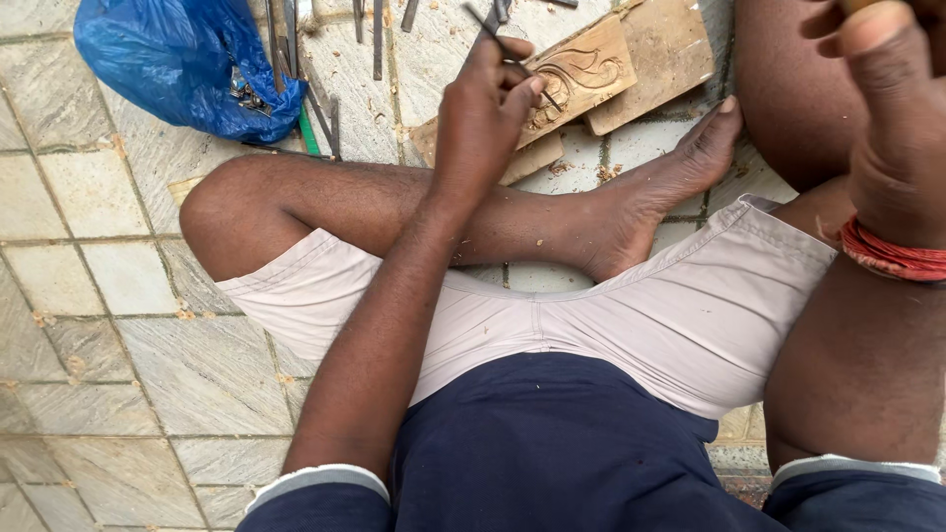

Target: The person sits cross-legged on the floor and carves a floral design into a rectangular wooden block using a chisel and a wooden mallet. They repeatedly strike the chisel to shape the wood and occasionally switch tools.

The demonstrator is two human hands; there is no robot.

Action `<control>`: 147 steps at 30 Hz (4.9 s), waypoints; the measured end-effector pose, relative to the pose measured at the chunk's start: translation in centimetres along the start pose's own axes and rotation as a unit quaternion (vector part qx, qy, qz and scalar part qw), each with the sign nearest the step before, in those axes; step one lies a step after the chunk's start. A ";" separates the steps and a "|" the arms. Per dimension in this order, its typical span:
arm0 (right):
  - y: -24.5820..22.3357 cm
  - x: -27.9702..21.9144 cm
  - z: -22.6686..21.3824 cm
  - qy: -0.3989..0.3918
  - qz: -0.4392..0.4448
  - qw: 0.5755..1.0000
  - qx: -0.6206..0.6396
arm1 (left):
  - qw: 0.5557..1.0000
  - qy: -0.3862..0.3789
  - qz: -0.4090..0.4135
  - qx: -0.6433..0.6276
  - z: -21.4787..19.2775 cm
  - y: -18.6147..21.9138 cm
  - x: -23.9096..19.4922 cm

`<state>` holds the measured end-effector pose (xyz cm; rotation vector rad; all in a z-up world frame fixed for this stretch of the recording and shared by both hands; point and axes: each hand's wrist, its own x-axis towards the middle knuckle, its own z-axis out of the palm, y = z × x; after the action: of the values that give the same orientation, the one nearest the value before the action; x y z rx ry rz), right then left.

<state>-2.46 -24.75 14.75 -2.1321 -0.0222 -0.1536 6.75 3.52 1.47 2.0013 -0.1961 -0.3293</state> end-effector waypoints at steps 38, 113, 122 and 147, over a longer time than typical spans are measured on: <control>1.9 2.7 3.0 0.176 0.158 0.882 0.408 | 0.934 0.059 -0.135 0.325 -7.1 -3.0 3.5; 2.6 3.0 3.7 0.184 0.218 0.857 0.428 | 0.619 -0.462 -0.185 -0.608 7.8 12.3 -3.8; 3.1 2.9 3.9 0.187 0.216 0.840 0.461 | 0.501 -0.475 -0.309 -0.654 8.4 12.7 -4.4; 3.9 3.1 4.1 0.196 0.229 0.843 0.446 | 0.604 -0.462 -0.267 -0.592 6.5 12.4 -4.6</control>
<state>1.33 -23.55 9.68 -1.0927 0.5523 -0.2349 0.40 -6.20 10.62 0.3355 0.0290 -1.4464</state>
